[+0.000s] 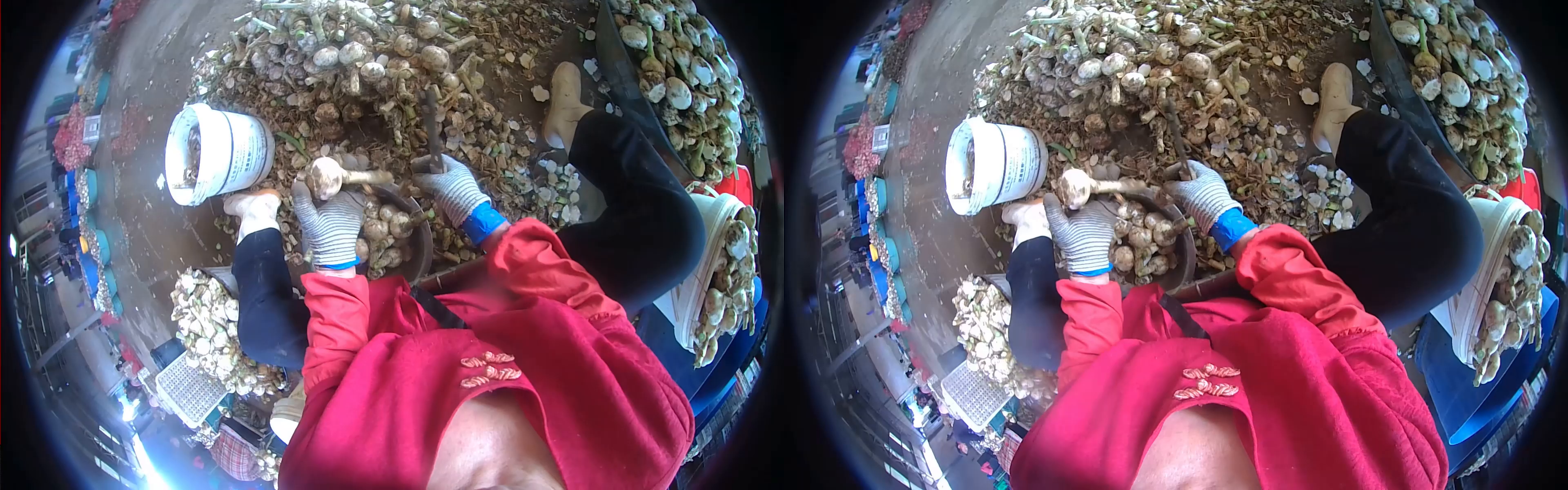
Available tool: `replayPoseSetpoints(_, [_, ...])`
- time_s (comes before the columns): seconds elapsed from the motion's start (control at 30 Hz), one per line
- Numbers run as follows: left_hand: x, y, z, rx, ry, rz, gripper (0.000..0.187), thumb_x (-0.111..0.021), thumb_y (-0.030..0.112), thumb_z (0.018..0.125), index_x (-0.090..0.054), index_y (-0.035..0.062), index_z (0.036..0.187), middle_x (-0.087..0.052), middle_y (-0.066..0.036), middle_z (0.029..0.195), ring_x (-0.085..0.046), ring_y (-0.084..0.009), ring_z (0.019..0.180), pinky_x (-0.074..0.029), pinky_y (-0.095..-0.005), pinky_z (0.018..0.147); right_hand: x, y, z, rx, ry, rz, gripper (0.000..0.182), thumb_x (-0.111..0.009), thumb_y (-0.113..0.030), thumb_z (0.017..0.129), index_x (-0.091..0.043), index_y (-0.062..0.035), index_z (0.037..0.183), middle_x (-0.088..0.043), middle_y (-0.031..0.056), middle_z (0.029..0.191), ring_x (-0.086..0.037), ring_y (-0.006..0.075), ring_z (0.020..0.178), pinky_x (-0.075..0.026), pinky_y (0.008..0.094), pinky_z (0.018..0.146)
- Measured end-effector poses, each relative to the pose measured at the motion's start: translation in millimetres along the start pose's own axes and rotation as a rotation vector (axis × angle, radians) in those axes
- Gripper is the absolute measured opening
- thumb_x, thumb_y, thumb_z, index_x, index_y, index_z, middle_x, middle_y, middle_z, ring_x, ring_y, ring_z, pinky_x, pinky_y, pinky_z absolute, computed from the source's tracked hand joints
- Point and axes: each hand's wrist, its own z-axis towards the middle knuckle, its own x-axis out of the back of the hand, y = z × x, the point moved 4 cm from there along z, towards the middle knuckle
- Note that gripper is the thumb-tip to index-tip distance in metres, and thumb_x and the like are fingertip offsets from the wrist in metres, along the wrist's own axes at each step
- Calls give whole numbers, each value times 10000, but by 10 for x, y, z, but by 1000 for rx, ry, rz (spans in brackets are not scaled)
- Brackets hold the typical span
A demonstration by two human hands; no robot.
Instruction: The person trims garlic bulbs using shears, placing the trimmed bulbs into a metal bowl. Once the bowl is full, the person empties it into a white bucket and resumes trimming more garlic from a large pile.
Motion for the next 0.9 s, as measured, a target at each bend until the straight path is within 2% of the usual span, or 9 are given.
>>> replayPoseSetpoints(0.07, [-90,-72,-248,94,-132,57,601,-678,452,783,-492,16,1152,-560,-129,1016,-546,-292,968,-428,-472,937,14,61,-33,175,-57,-291,177,-654,-108,742,-648,-54,909,-639,86,791,-613,207,724,-502,332,674])
replayPoseSetpoints(0.17, [-58,-81,-508,8,158,494,544,-714,316,793,-482,34,1196,-566,-107,1030,-573,-255,923,-494,-413,845,-103,-132,-177,362,-118,-829,183,-624,-167,755,-659,-88,916,-638,153,850,-622,304,798,-497,380,729])
replayPoseSetpoints(0.2, [87,-40,-481,-81,17,561,421,-672,165,833,-499,24,1190,-590,-95,990,-590,-215,896,-496,-331,808,-165,-196,-230,368,-174,-961,189,-611,-206,770,-656,-101,920,-620,189,877,-599,361,844,-492,406,745])
replayPoseSetpoints(0.37, [496,22,-608,-274,-225,1657,290,-715,109,768,-632,32,1036,-653,-80,975,-615,-145,862,-498,-299,816,-375,-333,-533,500,-336,-1218,210,-591,-111,741,-654,-94,940,-631,178,883,-621,369,851,-516,436,714])
replayPoseSetpoints(0.5, [420,-39,-725,-387,-122,1615,371,-713,141,778,-567,24,1099,-622,-82,1072,-611,-162,912,-502,-304,828,-430,-325,-578,473,-453,-1284,230,-625,-108,711,-652,-67,936,-629,192,878,-629,368,859,-520,440,728])
replayPoseSetpoints(0.57, [397,-117,-724,-345,11,1254,436,-723,146,770,-529,29,1142,-603,-86,1101,-606,-167,917,-504,-304,830,-404,-302,-564,453,-479,-1339,226,-624,-115,715,-652,-60,932,-625,200,886,-628,369,863,-520,438,732])
replayPoseSetpoints(0.63, [76,-95,-772,-419,-124,1570,538,-764,106,715,-496,27,1175,-587,-103,1085,-595,-180,913,-509,-304,820,-380,-266,-550,502,-440,-1321,218,-621,-119,719,-653,-51,924,-620,207,899,-628,367,866,-519,435,737])
replayPoseSetpoints(0.8, [-319,-216,-849,-191,-34,1292,605,-808,109,659,-507,26,1177,-580,-105,1088,-570,-203,988,-484,-343,874,-327,-177,-487,515,-408,-1263,218,-631,-111,717,-653,-38,921,-630,212,914,-634,365,858,-520,438,744])
replayPoseSetpoints(0.9, [-287,-237,-862,-163,9,950,663,-845,166,626,-489,39,1171,-573,-94,1068,-561,-189,980,-472,-325,874,-287,190,-131,223,-599,-1403,229,-641,-93,722,-645,-29,943,-650,218,908,-648,344,839,-526,423,728])
